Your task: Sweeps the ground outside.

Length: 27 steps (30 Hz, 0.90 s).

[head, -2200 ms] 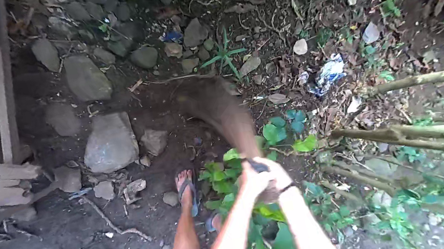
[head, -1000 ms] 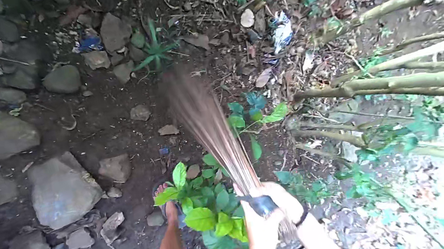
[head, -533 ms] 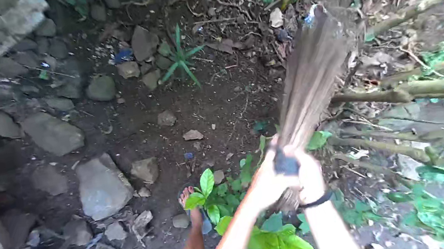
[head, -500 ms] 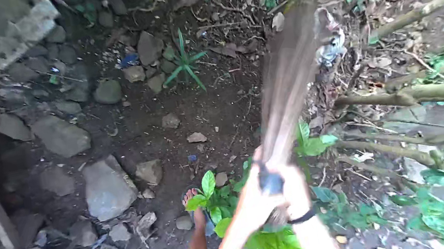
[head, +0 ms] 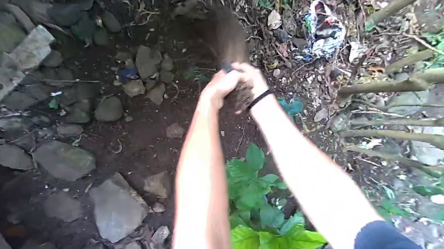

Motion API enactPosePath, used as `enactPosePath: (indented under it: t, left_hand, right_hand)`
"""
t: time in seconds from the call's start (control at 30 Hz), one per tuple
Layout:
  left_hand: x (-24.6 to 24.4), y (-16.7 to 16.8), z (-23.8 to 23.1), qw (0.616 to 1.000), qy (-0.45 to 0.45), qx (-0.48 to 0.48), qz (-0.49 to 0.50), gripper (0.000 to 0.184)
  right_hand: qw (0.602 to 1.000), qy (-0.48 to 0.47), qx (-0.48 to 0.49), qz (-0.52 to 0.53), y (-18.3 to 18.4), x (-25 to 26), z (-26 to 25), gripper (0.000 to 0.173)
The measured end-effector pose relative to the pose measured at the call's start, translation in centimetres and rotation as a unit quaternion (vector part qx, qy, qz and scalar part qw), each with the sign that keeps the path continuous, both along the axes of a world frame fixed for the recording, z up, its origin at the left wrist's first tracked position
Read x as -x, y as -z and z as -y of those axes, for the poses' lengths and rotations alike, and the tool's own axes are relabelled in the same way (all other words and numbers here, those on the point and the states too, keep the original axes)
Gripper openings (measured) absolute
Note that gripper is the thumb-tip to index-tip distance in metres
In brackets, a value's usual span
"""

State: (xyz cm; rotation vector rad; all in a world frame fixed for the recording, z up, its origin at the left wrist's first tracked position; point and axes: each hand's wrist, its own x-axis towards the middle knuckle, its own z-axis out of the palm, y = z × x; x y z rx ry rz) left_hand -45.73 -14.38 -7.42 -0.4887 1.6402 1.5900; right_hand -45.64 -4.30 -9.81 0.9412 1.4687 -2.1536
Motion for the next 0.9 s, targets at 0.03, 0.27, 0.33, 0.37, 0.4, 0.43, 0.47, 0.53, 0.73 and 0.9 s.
enactPosePath:
  t: [0.03,0.27,0.33,0.37,0.4,0.43,0.47,0.53,0.73,0.9]
  left_hand:
    - [0.6,0.0,-1.8,0.999,0.037,-0.039,0.004,0.047]
    - [-13.4,-5.4,-1.3,0.998,-0.031,-0.025,-0.044,0.088]
    - [-16.6,-5.6,-1.9,0.991,-0.122,0.048,-0.007,0.098]
    - [-17.0,-4.7,-2.9,0.987,-0.146,0.064,0.020,0.103]
    - [-16.5,-3.2,-4.6,0.985,-0.150,0.065,0.047,0.104]
    - [-15.6,-1.4,-6.9,0.987,-0.133,0.056,0.066,0.099]
    - [-14.4,0.5,-9.9,0.993,-0.089,0.037,0.071,0.090]
    - [-11.2,2.2,-17.0,0.998,0.046,-0.011,0.051,0.082]
    - [-8.3,0.9,-22.3,0.973,0.130,-0.192,0.014,0.069]
    - [-23.7,-7.0,-18.5,0.976,0.011,-0.203,0.077,0.099]
  right_hand:
    - [0.997,0.033,-0.073,0.001,-0.9,-0.2,-1.6,0.022]
    - [0.998,-0.026,-0.022,0.062,-7.0,-11.2,-1.8,0.020]
    - [0.988,-0.084,0.002,0.131,-6.2,-12.9,-1.0,0.013]
    - [0.981,-0.114,0.010,0.160,-4.9,-13.1,-1.7,0.014]
    - [0.977,-0.133,0.012,0.169,-3.2,-13.2,-3.4,0.017]
    - [0.978,-0.128,0.016,0.166,-1.5,-13.2,-6.0,0.020]
    - [0.983,-0.090,0.033,0.155,-0.2,-13.2,-9.3,0.024]
    - [0.995,0.027,0.079,0.051,1.8,-13.4,-16.8,0.034]
    - [0.975,0.093,-0.187,0.078,-4.5,-10.5,-21.7,0.022]
    - [0.979,0.027,-0.153,0.134,-10.5,-23.4,-19.9,0.021]
